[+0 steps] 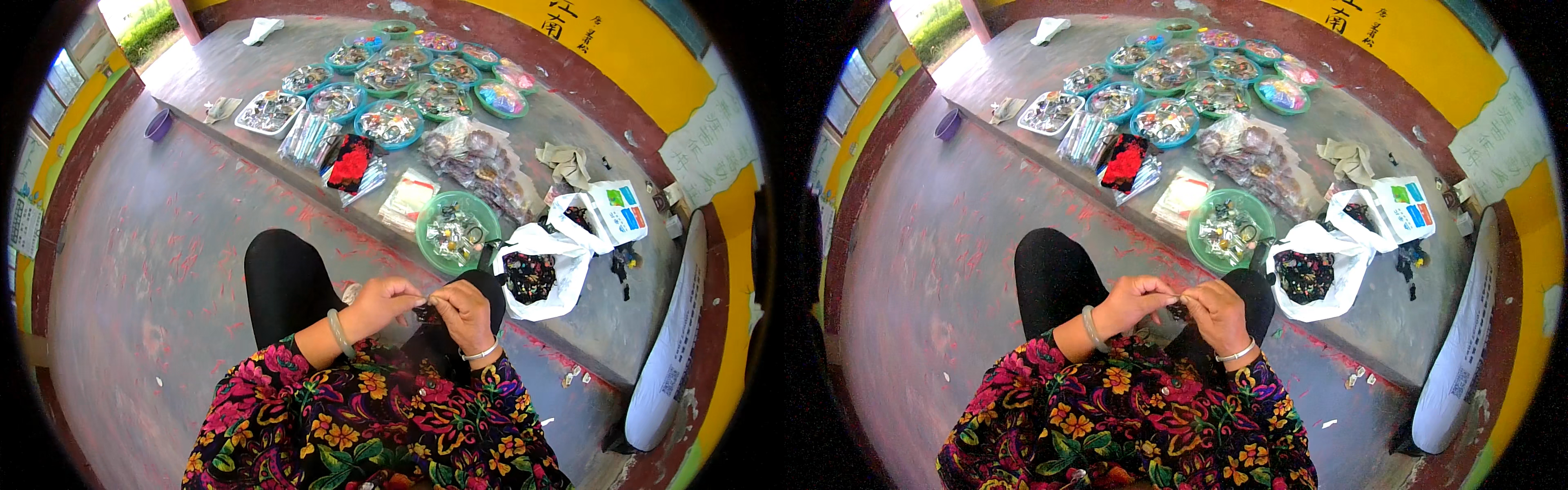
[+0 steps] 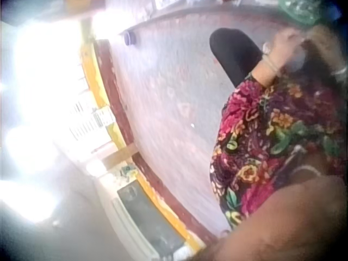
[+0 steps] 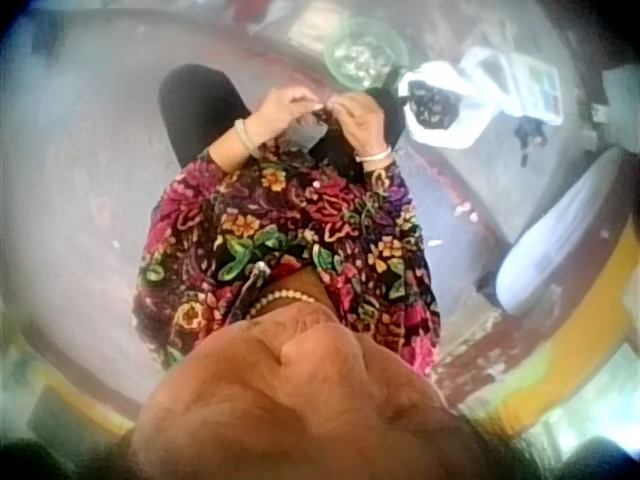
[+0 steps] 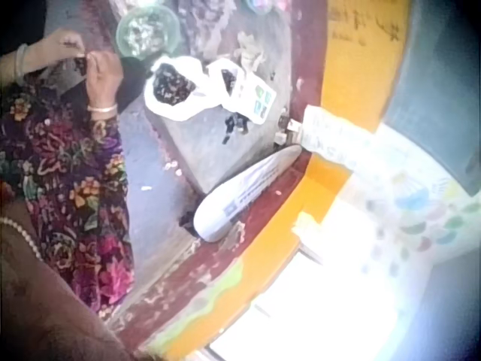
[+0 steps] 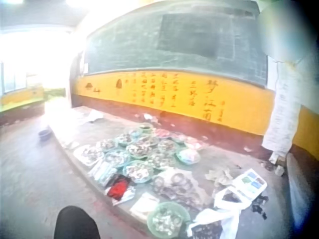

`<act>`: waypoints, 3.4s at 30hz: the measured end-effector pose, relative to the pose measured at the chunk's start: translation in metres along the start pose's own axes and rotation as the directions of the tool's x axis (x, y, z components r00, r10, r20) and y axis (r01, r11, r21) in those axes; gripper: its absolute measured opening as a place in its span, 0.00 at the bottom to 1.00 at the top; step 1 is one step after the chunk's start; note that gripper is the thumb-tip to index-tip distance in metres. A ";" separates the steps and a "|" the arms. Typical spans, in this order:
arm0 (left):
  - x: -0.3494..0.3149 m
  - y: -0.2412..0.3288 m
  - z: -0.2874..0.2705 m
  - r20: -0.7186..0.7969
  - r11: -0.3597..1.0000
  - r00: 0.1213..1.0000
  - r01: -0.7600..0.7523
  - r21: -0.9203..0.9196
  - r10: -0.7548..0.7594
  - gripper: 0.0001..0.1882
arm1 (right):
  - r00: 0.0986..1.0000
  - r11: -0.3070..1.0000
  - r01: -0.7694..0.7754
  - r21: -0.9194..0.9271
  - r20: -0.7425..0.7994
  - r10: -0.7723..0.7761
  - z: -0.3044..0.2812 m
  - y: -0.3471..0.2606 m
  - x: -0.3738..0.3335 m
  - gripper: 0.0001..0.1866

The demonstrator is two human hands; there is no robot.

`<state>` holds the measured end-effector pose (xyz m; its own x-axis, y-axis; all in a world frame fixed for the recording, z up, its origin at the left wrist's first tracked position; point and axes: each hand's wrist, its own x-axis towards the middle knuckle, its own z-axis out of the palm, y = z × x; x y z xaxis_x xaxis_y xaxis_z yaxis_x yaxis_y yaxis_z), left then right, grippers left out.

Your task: The person sits on a low step and repeatedly picks up small jewelry items from a green bowl, places them into clear plastic bags, and seals them. The person handles the items one by one, organizing the packaged pieces into a pile on the floor.

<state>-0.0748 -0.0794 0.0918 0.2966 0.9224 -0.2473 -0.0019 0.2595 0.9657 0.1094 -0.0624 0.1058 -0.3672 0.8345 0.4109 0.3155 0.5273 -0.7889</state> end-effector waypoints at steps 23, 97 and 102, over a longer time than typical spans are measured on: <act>-0.016 0.014 0.007 0.026 0.987 0.994 -0.098 -0.131 0.102 0.06 | 0.933 0.856 -0.337 0.391 0.019 0.359 -0.001 -0.021 -0.031 0.04; 0.313 -0.138 -0.106 -0.630 0.806 0.638 0.591 0.033 -0.443 0.28 | 0.968 0.784 -0.246 -0.569 -0.101 0.230 -0.007 0.114 0.007 0.05; 0.339 -0.178 -0.121 -0.629 0.726 0.707 0.611 0.314 -0.323 0.25 | 0.969 0.782 -0.239 -0.576 -0.094 0.227 -0.009 0.116 0.006 0.04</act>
<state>-0.0894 0.2216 -0.1734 -0.3907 0.7482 -0.5362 0.4799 0.6627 0.5750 0.1514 0.0054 0.0210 -0.2020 0.9437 0.2621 0.8384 0.3050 -0.4517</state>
